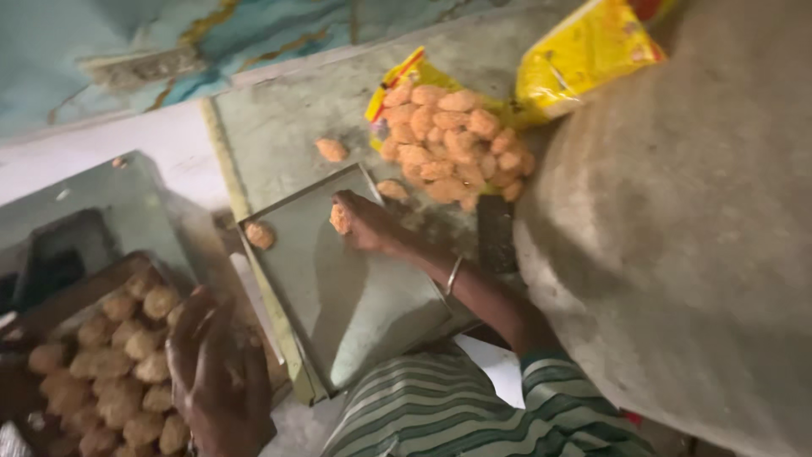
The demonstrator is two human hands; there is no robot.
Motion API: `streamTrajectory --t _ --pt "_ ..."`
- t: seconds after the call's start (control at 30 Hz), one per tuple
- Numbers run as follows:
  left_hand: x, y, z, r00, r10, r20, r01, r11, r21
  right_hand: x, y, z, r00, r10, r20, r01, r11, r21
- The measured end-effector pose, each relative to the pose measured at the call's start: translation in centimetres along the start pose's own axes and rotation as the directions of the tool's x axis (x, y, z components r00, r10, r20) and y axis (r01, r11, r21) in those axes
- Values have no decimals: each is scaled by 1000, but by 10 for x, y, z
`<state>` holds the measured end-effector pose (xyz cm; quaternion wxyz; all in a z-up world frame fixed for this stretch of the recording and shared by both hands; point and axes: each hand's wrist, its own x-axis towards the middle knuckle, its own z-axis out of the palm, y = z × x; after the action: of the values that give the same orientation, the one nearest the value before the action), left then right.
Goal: The person arranges small, orange, puffy snacks onto a rectangular metal tray. They pick the snacks from a yellow plastic bag and place them in neat rows on the tray, filling it systematically.
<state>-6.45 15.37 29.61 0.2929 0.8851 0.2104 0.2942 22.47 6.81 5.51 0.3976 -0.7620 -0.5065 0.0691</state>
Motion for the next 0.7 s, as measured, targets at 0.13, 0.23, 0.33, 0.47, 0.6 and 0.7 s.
streamTrajectory --t 0.13,0.23,0.33,0.47,0.6,0.7 --pt "-6 -24 -8 976 45 211 -60 996 66 16 -6 64 907 377 186 -405 668 624" --pt "-3 -48 2 948 79 308 -116 988 103 30 -10 90 979 -25 -203 54 989 135" --pt "6 -75 21 927 47 372 -87 992 91 34 -13 105 965 27 -260 21 983 180" --pt "11 -129 52 917 93 388 -157 978 136 36 -20 133 942 86 -324 -34 986 162" --pt "26 -195 96 913 32 407 -129 968 213 40 -13 139 937 169 -306 -108 972 209" --pt "59 -250 144 885 -100 455 -53 949 312 35 -14 149 942 203 -267 -135 958 253"
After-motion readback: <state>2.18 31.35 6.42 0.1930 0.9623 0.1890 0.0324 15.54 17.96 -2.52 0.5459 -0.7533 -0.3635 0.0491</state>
